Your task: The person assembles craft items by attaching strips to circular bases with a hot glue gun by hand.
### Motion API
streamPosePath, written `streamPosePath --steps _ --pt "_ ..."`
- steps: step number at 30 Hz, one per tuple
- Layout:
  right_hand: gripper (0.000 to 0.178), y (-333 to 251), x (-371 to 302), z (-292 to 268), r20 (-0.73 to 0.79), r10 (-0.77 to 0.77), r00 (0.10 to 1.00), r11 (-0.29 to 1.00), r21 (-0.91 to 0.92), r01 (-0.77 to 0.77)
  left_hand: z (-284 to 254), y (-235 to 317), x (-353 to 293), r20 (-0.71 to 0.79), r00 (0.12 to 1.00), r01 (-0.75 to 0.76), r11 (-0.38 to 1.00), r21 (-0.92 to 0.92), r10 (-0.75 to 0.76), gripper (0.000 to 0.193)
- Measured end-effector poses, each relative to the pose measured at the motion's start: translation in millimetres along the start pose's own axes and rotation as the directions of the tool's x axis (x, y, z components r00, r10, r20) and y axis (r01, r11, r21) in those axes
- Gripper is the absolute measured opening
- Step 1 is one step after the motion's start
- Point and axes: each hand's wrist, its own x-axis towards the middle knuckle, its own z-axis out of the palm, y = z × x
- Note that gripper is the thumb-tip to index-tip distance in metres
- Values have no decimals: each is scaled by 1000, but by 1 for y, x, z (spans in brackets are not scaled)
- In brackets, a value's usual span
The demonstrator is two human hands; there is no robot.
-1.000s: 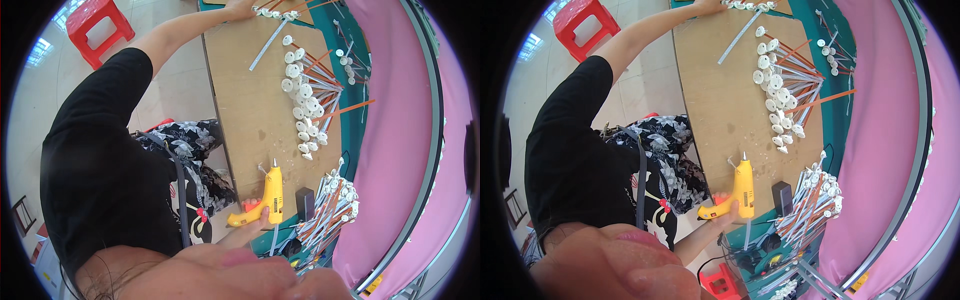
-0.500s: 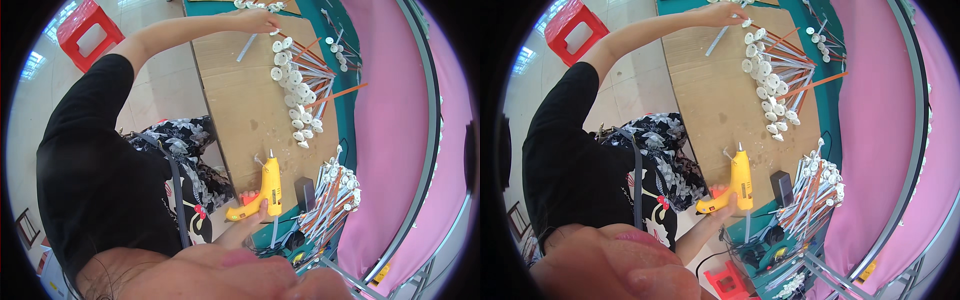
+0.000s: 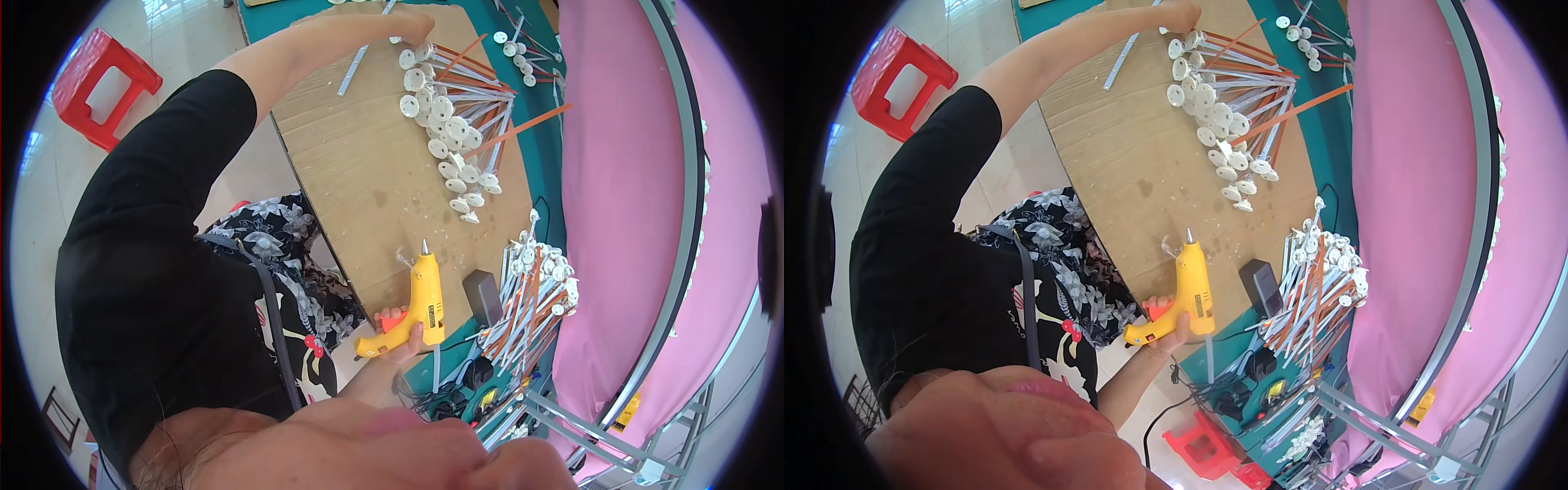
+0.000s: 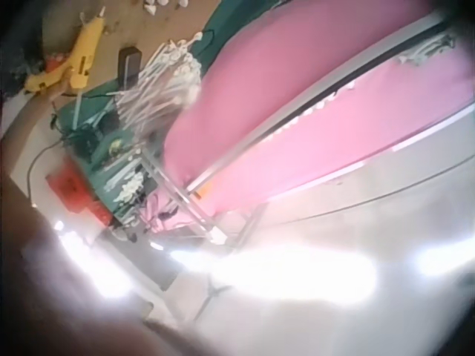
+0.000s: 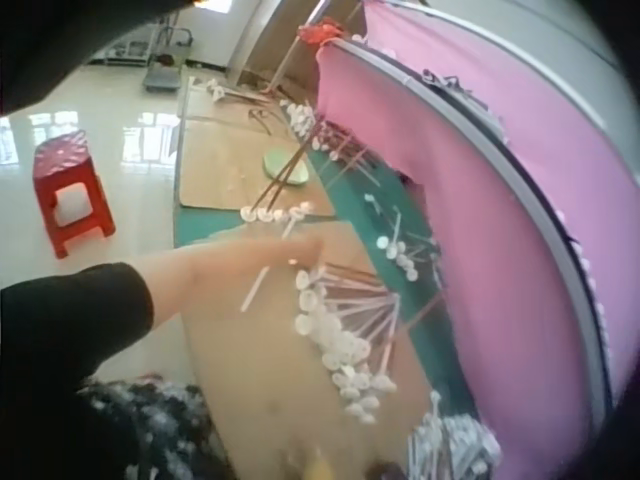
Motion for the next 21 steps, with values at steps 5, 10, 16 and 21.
streamPosePath --steps 5,10,16,21 --pt "42 -1 3 -2 3 18 1000 1000 -2 -18 -2 -35 0 -27 1000 6 999 36 -5 27" --pt "42 1 1 -2 39 6 999 999 31 -7 4 -55 -7 -11 1000 3 1000 -7 -3 21" --pt "43 0 4 2 15 -4 1000 1000 -29 5 6 -95 -57 70 996 71 990 -121 -63 17" --pt "42 1 2 9 11 -34 999 998 -54 35 20 -48 -113 75 969 181 475 -861 -233 15"
